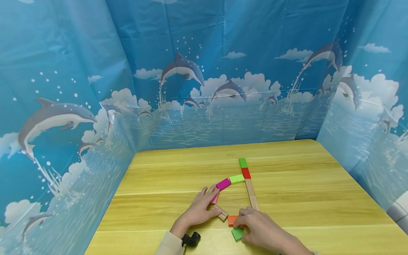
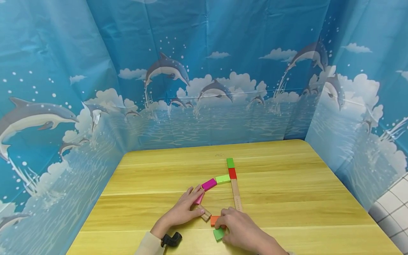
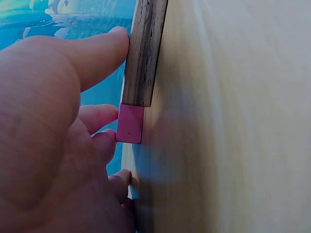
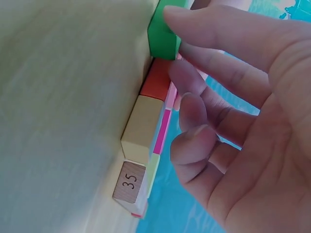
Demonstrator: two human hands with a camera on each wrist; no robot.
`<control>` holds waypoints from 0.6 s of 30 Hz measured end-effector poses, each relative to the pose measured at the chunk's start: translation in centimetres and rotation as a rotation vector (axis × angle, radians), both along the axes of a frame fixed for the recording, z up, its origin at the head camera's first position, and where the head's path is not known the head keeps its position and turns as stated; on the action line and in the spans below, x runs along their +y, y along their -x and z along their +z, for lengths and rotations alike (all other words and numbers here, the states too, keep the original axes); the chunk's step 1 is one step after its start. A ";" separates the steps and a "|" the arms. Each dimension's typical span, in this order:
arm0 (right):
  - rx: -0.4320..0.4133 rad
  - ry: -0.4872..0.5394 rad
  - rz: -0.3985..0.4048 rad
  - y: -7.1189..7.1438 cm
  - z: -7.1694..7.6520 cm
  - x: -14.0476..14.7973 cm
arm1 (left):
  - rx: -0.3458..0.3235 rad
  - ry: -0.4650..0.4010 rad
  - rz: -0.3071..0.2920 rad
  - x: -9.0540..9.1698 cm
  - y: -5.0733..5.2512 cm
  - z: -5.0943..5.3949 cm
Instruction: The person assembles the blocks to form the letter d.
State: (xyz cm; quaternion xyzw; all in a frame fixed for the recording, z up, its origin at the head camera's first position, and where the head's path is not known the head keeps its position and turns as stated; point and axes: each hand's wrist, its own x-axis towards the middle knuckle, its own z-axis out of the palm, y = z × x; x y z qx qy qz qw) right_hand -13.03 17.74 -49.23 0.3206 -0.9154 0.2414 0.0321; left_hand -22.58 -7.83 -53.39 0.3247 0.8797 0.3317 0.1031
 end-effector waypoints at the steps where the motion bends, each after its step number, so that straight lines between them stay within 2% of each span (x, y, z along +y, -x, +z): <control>1: 0.000 0.002 0.002 0.0 -0.1 0.0 | 0.000 -0.001 0.000 0.0 0.0 0.0; 11: -0.044 -0.005 -0.012 -0.2 -0.3 0.1 | -0.004 0.000 0.006 0.0 -0.1 0.1; 18: -0.097 0.036 -0.032 -0.2 0.0 0.2 | -0.009 -0.007 0.007 0.0 -0.2 0.4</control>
